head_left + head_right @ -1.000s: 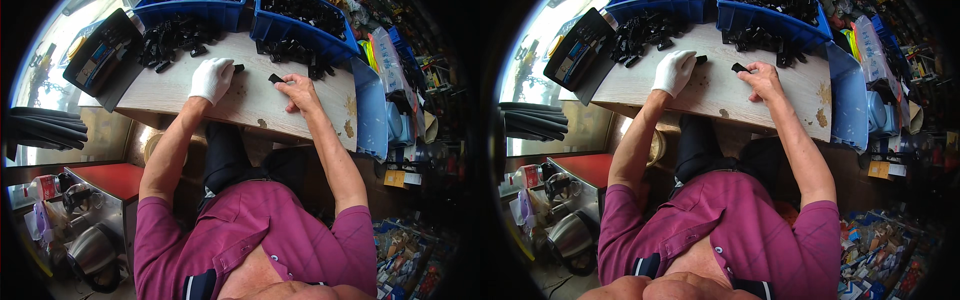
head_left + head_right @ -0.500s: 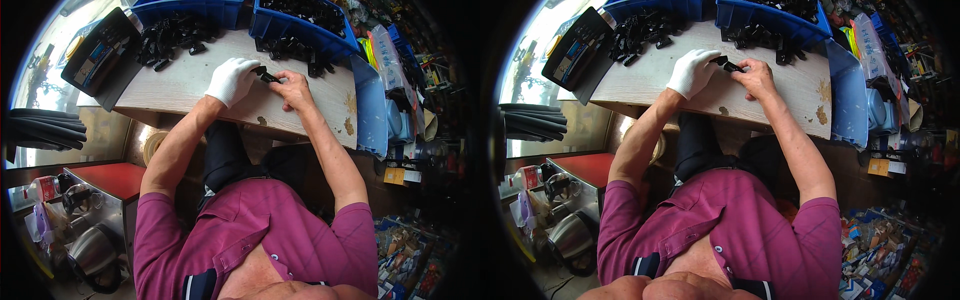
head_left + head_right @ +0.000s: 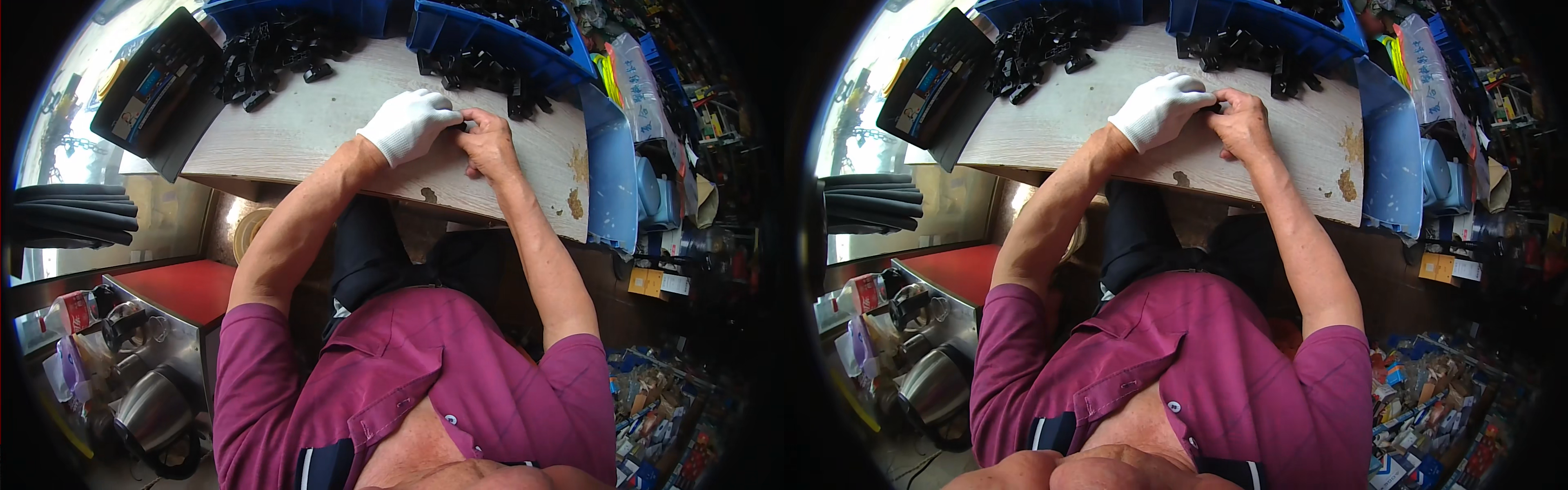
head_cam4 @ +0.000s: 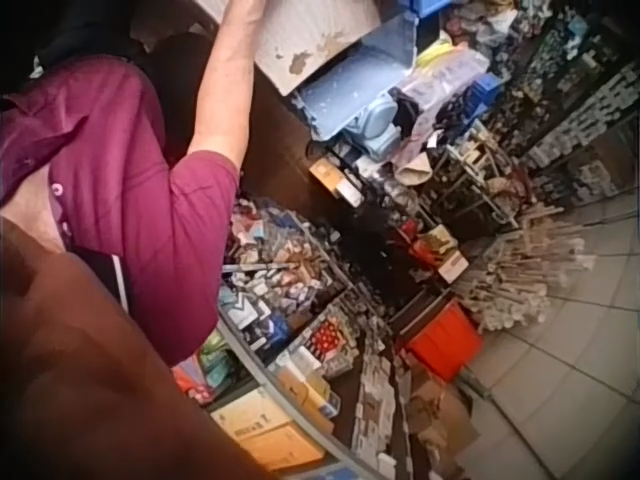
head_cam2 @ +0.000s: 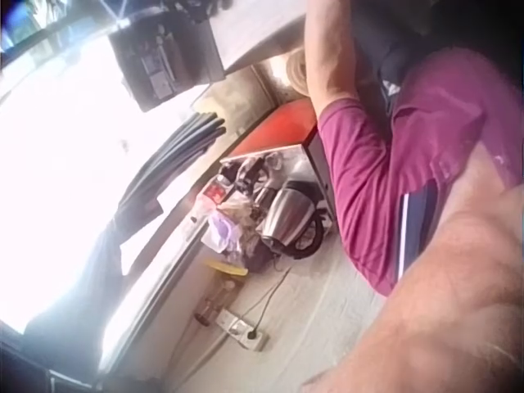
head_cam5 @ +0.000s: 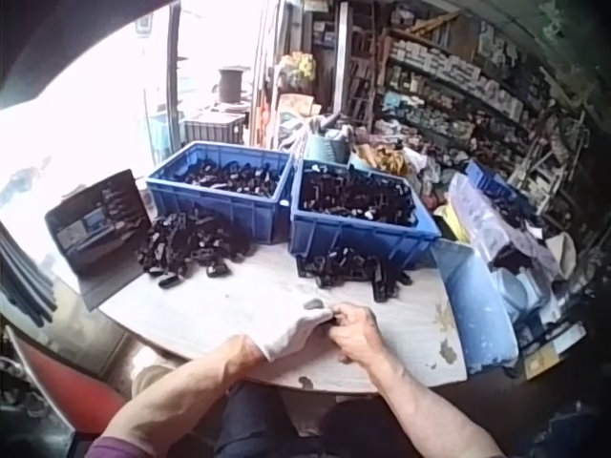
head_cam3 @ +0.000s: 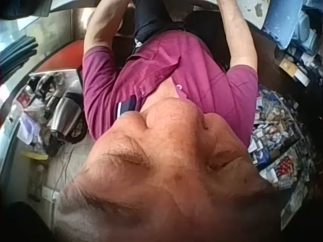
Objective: Manually assembling small black plastic components at a workshop bench.
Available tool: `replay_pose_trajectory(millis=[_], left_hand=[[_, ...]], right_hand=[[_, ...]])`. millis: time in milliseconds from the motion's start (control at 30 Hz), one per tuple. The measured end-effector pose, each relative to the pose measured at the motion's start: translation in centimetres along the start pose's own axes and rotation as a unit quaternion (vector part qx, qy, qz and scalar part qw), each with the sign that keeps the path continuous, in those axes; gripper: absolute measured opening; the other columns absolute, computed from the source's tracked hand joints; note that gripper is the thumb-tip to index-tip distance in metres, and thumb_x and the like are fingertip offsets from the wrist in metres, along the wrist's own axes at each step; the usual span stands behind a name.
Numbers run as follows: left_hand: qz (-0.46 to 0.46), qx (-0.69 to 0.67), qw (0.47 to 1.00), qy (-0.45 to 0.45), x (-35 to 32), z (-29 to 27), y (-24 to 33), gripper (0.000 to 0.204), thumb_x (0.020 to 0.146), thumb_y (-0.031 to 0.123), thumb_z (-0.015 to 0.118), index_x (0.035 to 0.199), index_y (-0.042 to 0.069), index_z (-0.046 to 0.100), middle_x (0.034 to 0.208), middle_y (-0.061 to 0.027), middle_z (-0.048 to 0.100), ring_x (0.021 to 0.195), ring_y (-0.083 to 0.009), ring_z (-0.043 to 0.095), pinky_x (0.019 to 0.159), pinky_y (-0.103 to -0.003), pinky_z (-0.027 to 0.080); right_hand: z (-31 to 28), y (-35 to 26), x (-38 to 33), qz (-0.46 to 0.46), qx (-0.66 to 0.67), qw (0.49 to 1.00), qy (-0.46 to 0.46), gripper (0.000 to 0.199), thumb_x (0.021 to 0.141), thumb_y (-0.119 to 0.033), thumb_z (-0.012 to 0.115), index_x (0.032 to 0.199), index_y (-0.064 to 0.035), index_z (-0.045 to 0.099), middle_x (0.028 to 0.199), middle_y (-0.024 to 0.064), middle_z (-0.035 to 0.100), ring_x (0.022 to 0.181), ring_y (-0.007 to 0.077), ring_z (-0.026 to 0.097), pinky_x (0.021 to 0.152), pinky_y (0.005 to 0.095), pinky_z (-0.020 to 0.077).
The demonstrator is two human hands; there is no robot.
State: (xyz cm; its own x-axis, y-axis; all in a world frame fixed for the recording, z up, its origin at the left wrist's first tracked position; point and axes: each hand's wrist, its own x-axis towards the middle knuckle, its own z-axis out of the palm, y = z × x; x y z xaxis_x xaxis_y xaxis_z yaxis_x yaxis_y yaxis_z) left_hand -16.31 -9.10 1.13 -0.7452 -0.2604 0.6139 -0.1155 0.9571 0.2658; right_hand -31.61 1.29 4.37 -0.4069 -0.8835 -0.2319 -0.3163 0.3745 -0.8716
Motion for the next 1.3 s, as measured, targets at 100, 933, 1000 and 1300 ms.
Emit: replay_pose_trajectory(millis=[100, 933, 1000, 1300], left_hand=[[-0.010, -0.004, 0.999, -0.032, -0.1, 0.0, 0.5, 0.030, 0.084, 0.009, 0.063, 0.113, 0.011, 0.071, 0.105, -0.0086, 0.070, 0.098, -0.0321, 0.067, 0.084, -0.039, 0.055], [-0.277, 0.373, 0.885, -0.023, -4.0, -5.6, -7.3, 0.014, 0.082, 0.010, 0.069, 0.095, 0.013, 0.070, 0.095, -0.0091, 0.070, 0.091, -0.0311, 0.068, 0.069, -0.040, 0.060], [-0.239, 0.317, 0.918, 0.014, -3.8, -5.7, -6.7, 0.014, 0.083, 0.009, 0.067, 0.096, 0.014, 0.069, 0.096, -0.0102, 0.070, 0.087, -0.0320, 0.068, 0.068, -0.040, 0.060], [-0.226, 0.047, 0.957, 0.177, -3.8, -3.8, -2.8, 0.022, 0.089, 0.010, 0.062, 0.108, 0.013, 0.073, 0.101, -0.0127, 0.071, 0.092, -0.0335, 0.068, 0.082, -0.040, 0.056]], right_hand=[[-0.4, -0.2, -0.1, 0.014, -0.006, 1.000, 0.000, 0.029, 0.082, -0.005, 0.067, 0.111, -0.0047, 0.071, 0.060, -0.0003, 0.058, 0.043, 0.0098, 0.052, 0.037, 0.0278, 0.0473], [-7.5, 3.3, -0.2, 0.030, 0.278, 0.947, 0.159, 0.033, 0.084, -0.016, 0.081, 0.106, -0.0024, 0.061, 0.055, -0.0005, 0.050, 0.044, 0.0124, 0.055, 0.052, 0.0389, 0.0628], [-10.2, 4.1, 0.6, 0.030, 0.292, 0.922, 0.253, 0.031, 0.084, -0.019, 0.081, 0.103, -0.0031, 0.062, 0.058, 0.0012, 0.051, 0.045, 0.0138, 0.055, 0.051, 0.0405, 0.0633], [-11.4, 3.3, 2.7, 0.079, 0.227, 0.939, 0.246, 0.039, 0.082, -0.027, 0.085, 0.109, -0.0077, 0.064, 0.052, -0.0008, 0.040, 0.047, 0.0152, 0.052, 0.056, 0.0449, 0.0631]])
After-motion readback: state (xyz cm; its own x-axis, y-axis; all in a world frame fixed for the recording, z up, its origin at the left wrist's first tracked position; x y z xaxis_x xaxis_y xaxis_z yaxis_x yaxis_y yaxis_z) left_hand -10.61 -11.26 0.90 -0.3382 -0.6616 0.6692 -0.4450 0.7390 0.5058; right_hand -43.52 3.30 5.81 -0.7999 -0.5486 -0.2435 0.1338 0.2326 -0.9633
